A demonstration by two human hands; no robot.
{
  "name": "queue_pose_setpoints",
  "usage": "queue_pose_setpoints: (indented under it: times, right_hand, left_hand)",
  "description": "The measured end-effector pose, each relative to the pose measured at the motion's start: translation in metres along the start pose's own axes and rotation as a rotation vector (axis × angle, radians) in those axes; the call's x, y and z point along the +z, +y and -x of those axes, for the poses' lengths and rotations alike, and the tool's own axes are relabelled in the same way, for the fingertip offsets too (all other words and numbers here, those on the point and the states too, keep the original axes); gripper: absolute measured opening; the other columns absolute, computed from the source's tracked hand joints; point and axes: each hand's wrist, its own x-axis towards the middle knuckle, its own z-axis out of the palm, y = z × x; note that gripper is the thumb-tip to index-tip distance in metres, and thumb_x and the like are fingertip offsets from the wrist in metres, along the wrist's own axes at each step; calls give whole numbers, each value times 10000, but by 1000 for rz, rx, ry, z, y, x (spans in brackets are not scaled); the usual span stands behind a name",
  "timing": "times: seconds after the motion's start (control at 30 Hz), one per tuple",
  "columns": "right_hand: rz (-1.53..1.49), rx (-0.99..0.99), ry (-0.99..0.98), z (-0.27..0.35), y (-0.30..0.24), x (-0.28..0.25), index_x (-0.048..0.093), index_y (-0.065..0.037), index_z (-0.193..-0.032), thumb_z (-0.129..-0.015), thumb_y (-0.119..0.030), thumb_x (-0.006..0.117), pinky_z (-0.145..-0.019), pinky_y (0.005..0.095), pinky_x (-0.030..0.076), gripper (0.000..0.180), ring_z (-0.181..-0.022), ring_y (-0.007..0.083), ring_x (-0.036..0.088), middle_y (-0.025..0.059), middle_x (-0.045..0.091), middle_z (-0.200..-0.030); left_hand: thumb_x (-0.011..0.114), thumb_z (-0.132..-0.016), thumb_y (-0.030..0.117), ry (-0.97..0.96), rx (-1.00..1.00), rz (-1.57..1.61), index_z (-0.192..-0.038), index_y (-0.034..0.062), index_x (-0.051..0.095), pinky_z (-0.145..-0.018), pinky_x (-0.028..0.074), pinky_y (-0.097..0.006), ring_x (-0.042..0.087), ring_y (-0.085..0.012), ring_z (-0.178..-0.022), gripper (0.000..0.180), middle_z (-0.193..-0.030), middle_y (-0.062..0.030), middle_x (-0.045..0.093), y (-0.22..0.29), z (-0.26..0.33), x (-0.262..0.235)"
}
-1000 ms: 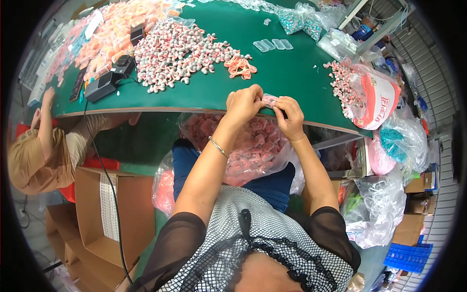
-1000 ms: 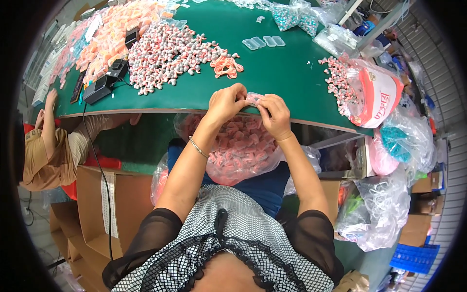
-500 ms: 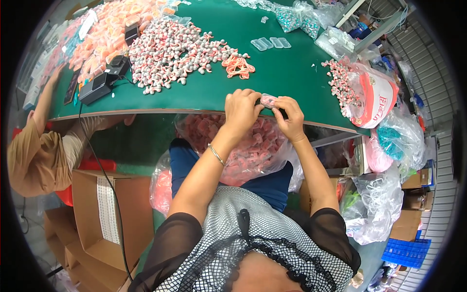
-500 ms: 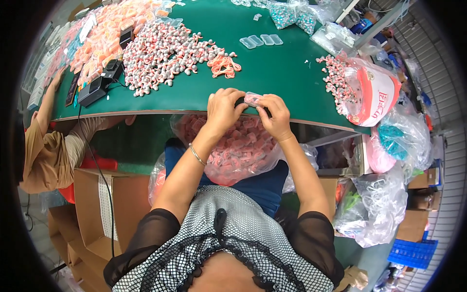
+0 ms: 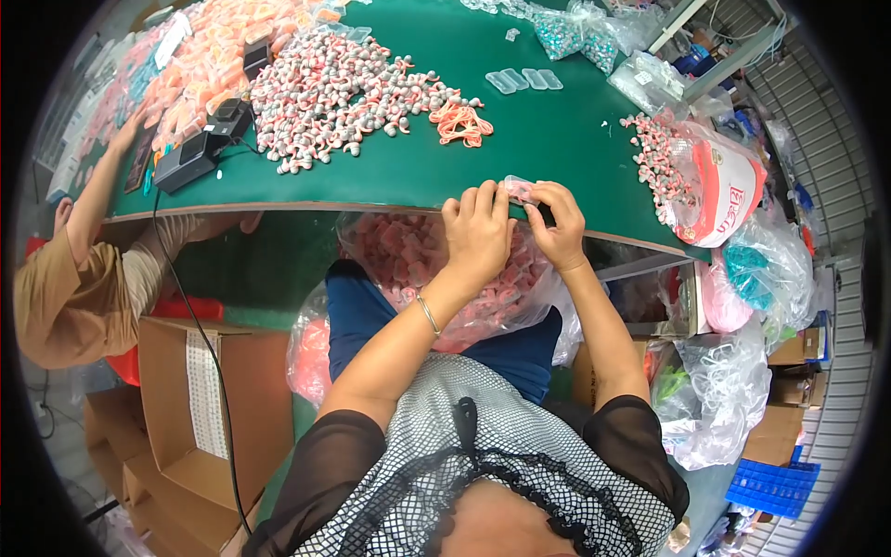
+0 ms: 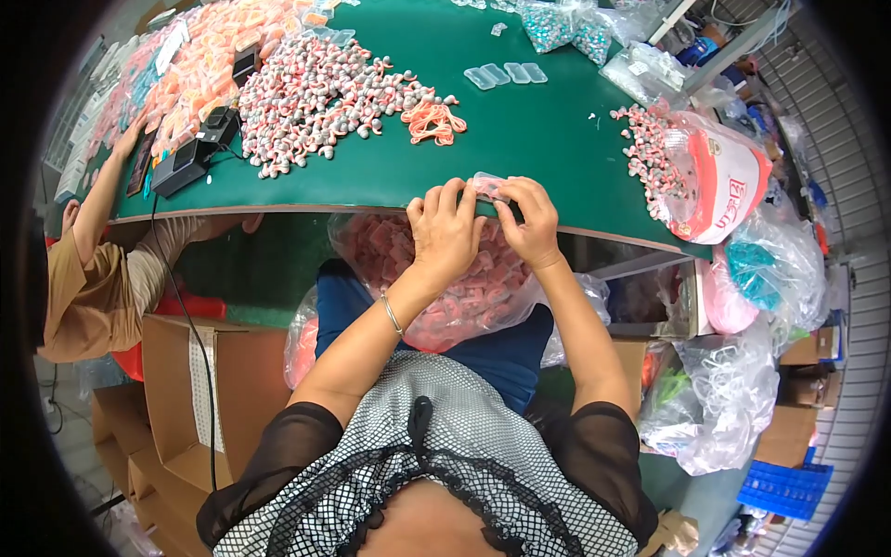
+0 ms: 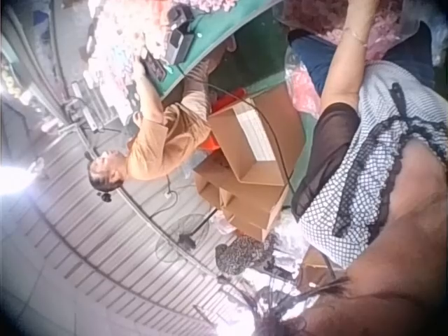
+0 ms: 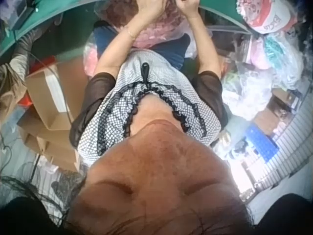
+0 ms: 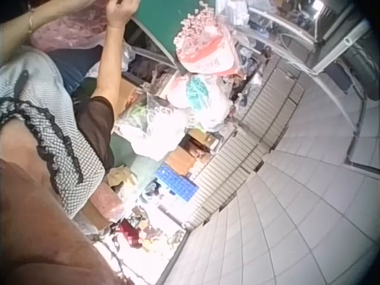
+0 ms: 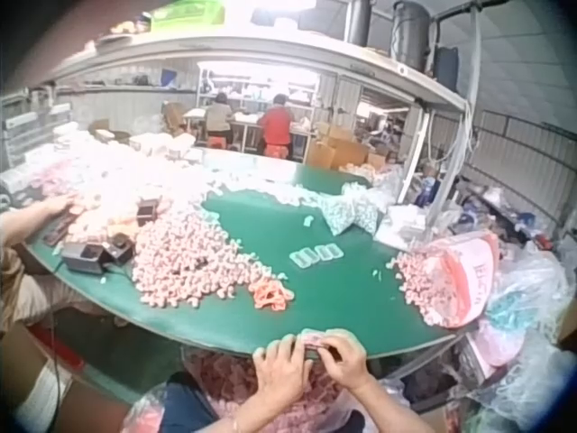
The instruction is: Packing small pink items into clear plastic containers.
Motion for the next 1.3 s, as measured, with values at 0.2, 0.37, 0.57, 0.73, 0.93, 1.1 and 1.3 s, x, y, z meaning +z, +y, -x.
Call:
queue_pose_setpoints:
  times: [0.2,0.37,0.57,0.73,0.93,1.1,1.3]
  right_hand:
    - [-7,-15,-16,3,4,1,659,-30,-949,-729,58,724,-866,392,527,246,-976,317,659,135,674,-974]
    - [3,-7,-1,1,1,1,650,-32,-965,-733,55,724,-857,384,528,259,-975,317,658,138,671,-992]
    - [-15,45,-10,3,2,1,638,-30,-1009,-733,44,731,-832,371,533,300,-972,315,656,152,661,-1037]
    - [-10,23,-15,2,2,0,642,-32,-987,-731,40,726,-845,386,532,279,-970,319,653,147,661,-1019]
    - [-16,-21,3,0,-1,1,652,-47,-951,-724,41,724,-854,400,531,253,-969,317,652,127,665,-981]
    - [-7,-42,4,-1,0,1,655,-51,-940,-723,46,721,-851,399,531,247,-961,318,654,118,667,-966]
    - [6,-63,-2,1,3,1,654,-52,-926,-723,45,719,-851,404,528,234,-959,321,651,118,664,-959]
  left_hand:
    - [754,-747,248,41,47,136,-1155,82,645,-843,341,-420,534,-226,-1025,454,-1088,-42,587,-14,-3,3]
    - [786,-711,210,-23,-194,285,-1047,110,700,-831,344,-421,540,-241,-987,360,-1019,-43,604,-8,-15,0]
    - [758,-768,243,45,-143,271,-1056,145,708,-843,347,-422,546,-232,-1004,308,-1036,-29,618,-7,-6,6]
    - [748,-773,208,172,-71,156,-943,133,714,-798,354,-403,550,-204,-919,189,-925,12,620,-6,-9,13]
    - [757,-766,205,167,-204,219,-799,136,743,-777,366,-397,576,-201,-850,78,-832,21,642,-4,-15,17]
    - [787,-748,228,88,-336,266,-738,135,742,-764,376,-396,625,-213,-829,103,-810,5,674,-3,-22,13]
    - [797,-736,237,-23,-406,250,-727,119,717,-751,391,-411,645,-232,-787,142,-784,-27,677,-4,-30,6]
